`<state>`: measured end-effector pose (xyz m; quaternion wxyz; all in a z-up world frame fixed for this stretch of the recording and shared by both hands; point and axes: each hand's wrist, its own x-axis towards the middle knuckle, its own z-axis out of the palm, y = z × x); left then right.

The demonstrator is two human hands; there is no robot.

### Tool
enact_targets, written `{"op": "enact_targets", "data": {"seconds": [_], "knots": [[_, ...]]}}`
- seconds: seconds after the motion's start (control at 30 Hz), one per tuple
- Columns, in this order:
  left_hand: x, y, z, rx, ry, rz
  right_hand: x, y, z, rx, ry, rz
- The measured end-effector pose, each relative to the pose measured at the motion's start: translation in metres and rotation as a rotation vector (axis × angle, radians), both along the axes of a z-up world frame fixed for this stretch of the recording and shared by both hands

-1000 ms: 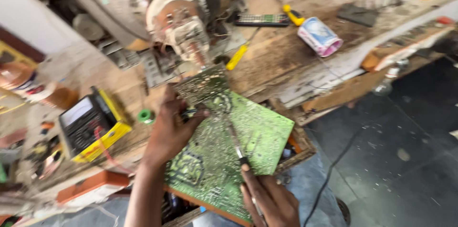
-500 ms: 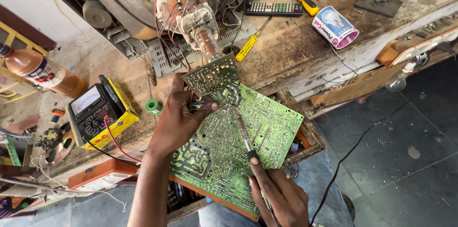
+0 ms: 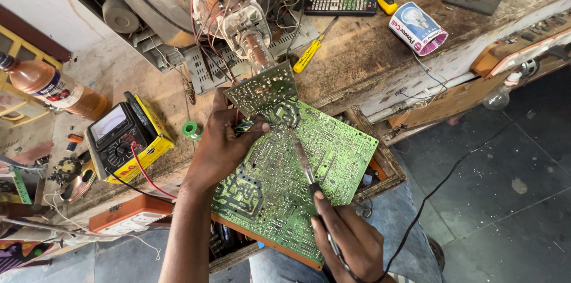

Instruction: The person uses a soldering iron to repair components on a green circuit board and then uses a yellow-handled screwdriver to work on a dismantled cathode ray tube monitor at a repair bench.

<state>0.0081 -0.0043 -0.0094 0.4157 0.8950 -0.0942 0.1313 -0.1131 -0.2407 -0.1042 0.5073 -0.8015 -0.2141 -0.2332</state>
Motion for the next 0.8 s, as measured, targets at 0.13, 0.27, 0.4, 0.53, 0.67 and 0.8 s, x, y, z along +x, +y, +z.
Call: {"op": "enact_targets", "data": {"seconds": [0.13, 0.27, 0.4, 0.53, 0.67, 0.8], "knots": [[0.001, -0.001, -0.002, -0.102, 0.003, -0.042, 0.001, 0.001, 0.007, -0.013, -0.051, -0.006], [0.001, -0.004, -0.003, -0.206, -0.066, -0.122, -0.001, 0.000, 0.007, -0.046, -0.091, 0.014], [0.003, -0.005, -0.003, -0.178, -0.061, -0.054, 0.003, 0.004, 0.002, 0.019, -0.067, 0.018], [0.002, -0.005, -0.002, -0.071, -0.028, 0.008, -0.002, 0.007, 0.010, -0.122, -0.154, -0.016], [-0.001, -0.007, -0.002, -0.170, -0.085, -0.091, -0.002, 0.010, 0.019, -0.131, -0.154, -0.025], [-0.001, -0.008, 0.002, 0.100, 0.020, 0.100, -0.002, 0.016, 0.023, -0.117, -0.103, -0.012]]}}
